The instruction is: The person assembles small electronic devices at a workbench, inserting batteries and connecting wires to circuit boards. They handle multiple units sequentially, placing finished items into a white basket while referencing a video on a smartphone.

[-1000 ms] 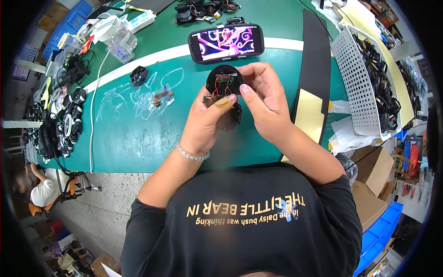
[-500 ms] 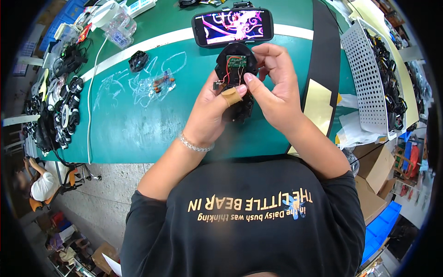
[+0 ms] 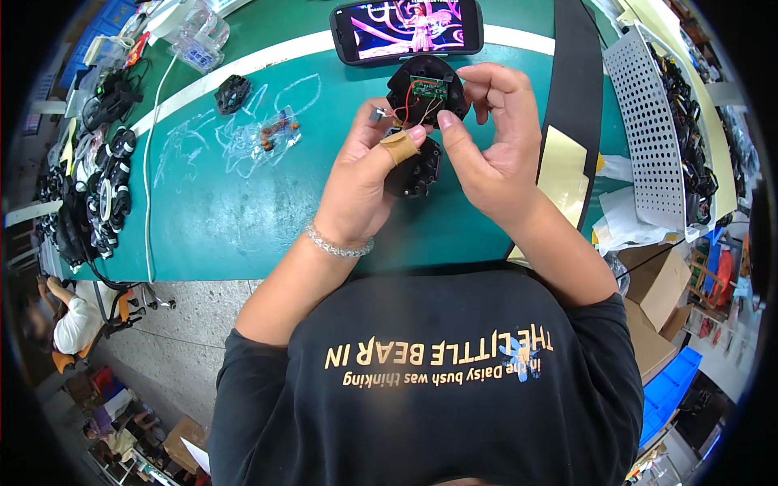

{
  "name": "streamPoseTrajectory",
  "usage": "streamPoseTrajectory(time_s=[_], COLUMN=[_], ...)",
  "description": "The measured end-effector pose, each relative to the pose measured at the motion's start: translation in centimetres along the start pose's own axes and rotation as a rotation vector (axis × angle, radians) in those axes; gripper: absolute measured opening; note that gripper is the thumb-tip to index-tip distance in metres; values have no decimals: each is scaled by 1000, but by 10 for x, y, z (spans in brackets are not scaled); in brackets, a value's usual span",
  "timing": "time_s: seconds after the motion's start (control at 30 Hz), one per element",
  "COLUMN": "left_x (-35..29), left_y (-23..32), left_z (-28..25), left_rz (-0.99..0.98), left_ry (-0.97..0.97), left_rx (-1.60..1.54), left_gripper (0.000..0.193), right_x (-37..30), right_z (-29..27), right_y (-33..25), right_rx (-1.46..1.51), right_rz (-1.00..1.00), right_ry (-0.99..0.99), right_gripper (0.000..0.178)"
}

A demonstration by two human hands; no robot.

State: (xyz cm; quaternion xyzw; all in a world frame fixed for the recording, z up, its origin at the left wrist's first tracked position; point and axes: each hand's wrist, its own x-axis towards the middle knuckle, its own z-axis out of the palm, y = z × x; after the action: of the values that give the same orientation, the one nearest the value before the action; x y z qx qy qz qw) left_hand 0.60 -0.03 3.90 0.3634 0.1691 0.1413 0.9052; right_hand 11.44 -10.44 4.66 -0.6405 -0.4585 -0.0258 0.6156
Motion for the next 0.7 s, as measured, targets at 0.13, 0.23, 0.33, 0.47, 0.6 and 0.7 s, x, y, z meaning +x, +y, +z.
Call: streamPoseTrajectory(time_s=[0.13,0.23,0.33,0.47,0.6,0.7], left_x=[2,-1,0,3,1,4], left_y=[1,2,1,-7,-7,-5], left_z=[-1,1,-14,-21,-14,-21], left_rz=[-2,-54,-167,-390,-325,-292], left_ry=[66,229,147,-111,-77,-133], left_rx=[23,-54,-227,-497,-452,-387], left_gripper=[24,17,20,15,14,18], right_x=[2,2,2,4,4,1], right_z=[2,2,3,4,4,4], right_y=[4,15,32,38,36,33], right_rx=[-95,-171,-227,-270,-253,-247], right_rz=[-182,-321,-400,-450,-441,-421], right_ry=[43,52,60,88,52,-63], right_gripper=[36,39,42,43,44,45])
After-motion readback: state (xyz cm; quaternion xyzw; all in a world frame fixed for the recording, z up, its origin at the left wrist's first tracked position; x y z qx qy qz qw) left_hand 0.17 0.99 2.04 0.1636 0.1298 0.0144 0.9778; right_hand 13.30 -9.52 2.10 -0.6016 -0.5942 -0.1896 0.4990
